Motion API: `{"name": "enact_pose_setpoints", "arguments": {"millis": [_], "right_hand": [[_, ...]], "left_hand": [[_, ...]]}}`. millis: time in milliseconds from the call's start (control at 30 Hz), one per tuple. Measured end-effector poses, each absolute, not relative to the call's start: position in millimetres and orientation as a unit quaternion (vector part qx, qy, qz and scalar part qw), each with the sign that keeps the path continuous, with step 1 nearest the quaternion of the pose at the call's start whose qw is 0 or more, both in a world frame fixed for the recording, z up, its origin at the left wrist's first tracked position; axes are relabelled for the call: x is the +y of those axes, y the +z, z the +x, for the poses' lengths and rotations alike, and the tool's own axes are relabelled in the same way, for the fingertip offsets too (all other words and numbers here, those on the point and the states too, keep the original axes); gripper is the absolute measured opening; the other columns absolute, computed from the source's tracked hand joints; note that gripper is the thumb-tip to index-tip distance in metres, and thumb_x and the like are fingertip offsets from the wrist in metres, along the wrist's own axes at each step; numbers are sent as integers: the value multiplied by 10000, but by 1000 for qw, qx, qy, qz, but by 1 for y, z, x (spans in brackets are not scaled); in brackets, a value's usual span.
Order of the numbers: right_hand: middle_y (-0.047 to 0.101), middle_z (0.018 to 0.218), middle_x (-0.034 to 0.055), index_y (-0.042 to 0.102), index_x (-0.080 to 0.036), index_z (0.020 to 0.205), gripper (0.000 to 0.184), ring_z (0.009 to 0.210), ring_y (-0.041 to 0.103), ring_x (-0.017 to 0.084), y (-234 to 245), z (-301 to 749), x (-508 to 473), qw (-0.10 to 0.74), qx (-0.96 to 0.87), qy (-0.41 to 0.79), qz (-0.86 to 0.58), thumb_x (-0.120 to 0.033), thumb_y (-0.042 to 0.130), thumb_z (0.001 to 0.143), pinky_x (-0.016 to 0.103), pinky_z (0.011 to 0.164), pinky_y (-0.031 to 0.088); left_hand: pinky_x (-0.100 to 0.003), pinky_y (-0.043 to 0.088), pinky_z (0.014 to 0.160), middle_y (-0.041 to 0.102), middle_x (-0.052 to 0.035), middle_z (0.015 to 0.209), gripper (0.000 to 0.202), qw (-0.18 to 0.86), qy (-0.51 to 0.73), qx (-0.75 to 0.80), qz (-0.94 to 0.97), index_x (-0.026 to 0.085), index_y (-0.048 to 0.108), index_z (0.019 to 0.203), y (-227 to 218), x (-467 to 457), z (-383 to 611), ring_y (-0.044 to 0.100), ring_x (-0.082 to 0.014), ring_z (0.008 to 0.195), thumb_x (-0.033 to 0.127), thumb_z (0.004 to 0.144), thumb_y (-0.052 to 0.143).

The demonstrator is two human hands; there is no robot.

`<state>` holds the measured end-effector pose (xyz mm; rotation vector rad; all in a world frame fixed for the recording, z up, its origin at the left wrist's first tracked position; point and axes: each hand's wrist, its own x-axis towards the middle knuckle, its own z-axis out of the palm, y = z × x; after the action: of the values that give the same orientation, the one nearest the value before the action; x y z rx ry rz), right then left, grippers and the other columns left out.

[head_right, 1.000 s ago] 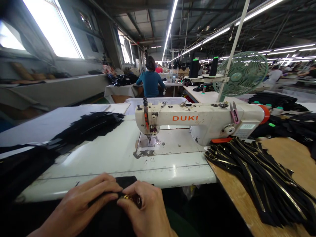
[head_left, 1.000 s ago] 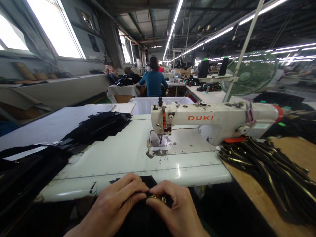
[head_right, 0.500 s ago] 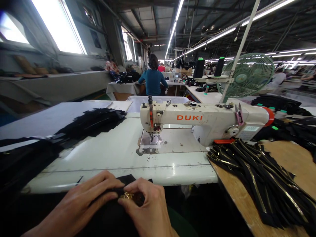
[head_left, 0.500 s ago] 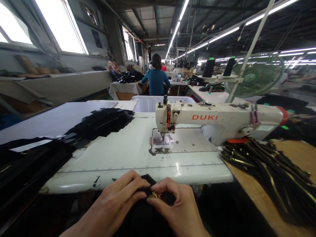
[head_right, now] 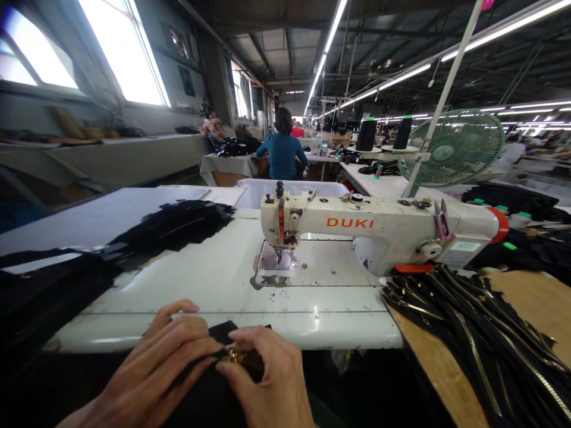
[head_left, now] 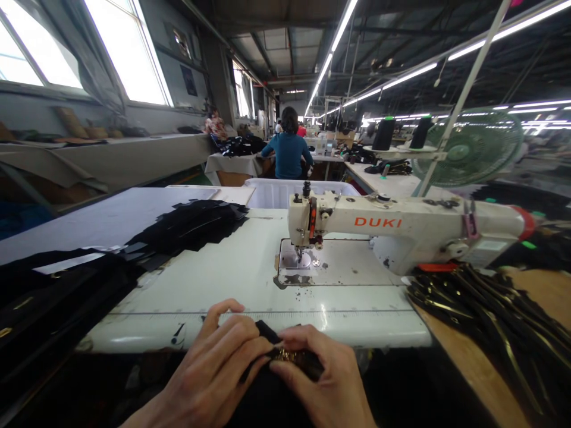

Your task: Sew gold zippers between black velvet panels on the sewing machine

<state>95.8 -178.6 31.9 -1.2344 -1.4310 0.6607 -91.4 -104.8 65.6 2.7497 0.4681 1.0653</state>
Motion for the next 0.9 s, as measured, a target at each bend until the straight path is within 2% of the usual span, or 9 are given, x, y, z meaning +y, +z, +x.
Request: {"name": "enact_pose_setpoints", "arguments": {"millis": [67, 133, 267, 367, 500, 600, 700, 767, 900], "right_hand": [[757, 848, -34, 766, -223, 936, 177, 761, 700, 131, 33, 96, -178, 549, -596, 286, -511, -135, 792, 784, 176, 750, 516], [757, 814, -36, 786, -233, 893, 157, 730, 690, 129, 34, 97, -177, 546, -581, 314, -515, -139, 803, 769, 180, 728, 512], [761, 831, -30, 806, -264, 913, 160, 758, 688, 146, 34, 98, -176, 539, -537, 387, -521, -189, 809, 772, 208, 732, 505], [755, 811, -20, 809, -259, 896, 115, 758, 682, 158, 33, 100, -174, 539, -515, 429, -509, -231, 797, 785, 219, 706, 492], [737, 814, -11, 791, -232, 899, 95, 763, 664, 161, 33, 100, -172, 533, -518, 424, -518, -226, 753, 812, 229, 700, 478], [729, 858, -8, 774, -227, 935, 102, 804, 663, 163, 30, 101, -172, 509, -565, 377, -529, -204, 714, 856, 244, 753, 480], [734, 952, -7, 757, -237, 1049, 279, 880, 665, 180, 23, 103, -174, 491, -597, 334, -540, -199, 825, 781, 257, 825, 478], [727, 905, -17, 764, -230, 990, 284, 846, 656, 172, 18, 106, -175, 481, -603, 322, -549, -183, 872, 731, 243, 794, 469], [685, 741, -39, 759, -209, 766, 66, 729, 621, 137, 15, 120, -177, 433, -590, 384, -562, -189, 815, 795, 219, 683, 425]], "left_hand": [[-407, 349, 1131, 639, 7, 889, 259, 80, 373, 147, 913, 197, 621, 1033, 62, -104, -90, 623, -143, 861, -22, 936, 522], [-387, 367, 1130, 629, -6, 919, 241, 116, 361, 146, 914, 187, 616, 1026, 58, -103, -91, 625, -147, 915, -16, 950, 511], [-203, 507, 848, 603, -1, 923, 150, 217, 343, 196, 893, 212, 611, 1020, 50, -102, -94, 623, -126, 882, 95, 994, 520], [-168, 499, 725, 588, 23, 873, 106, 247, 324, 229, 884, 237, 613, 980, 48, -102, -94, 622, -107, 793, 167, 1003, 537], [-161, 496, 719, 577, 23, 852, 105, 204, 337, 218, 893, 229, 604, 984, 49, -103, -90, 619, -104, 765, 155, 1002, 531], [-170, 504, 799, 617, 6, 889, 176, 134, 340, 174, 914, 212, 599, 1058, 50, -104, -91, 630, -116, 814, 91, 1009, 480], [-183, 508, 820, 624, -6, 902, 200, 121, 339, 163, 919, 208, 588, 1087, 51, -106, -95, 633, -126, 834, 68, 998, 476], [-184, 504, 770, 598, 2, 870, 148, 147, 353, 197, 903, 219, 588, 1018, 53, -105, -99, 623, -126, 800, 95, 978, 518], [-208, 479, 699, 585, 2, 847, 131, 214, 336, 294, 869, 227, 601, 869, 65, -96, -106, 597, -145, 768, 236, 982, 534]]}}
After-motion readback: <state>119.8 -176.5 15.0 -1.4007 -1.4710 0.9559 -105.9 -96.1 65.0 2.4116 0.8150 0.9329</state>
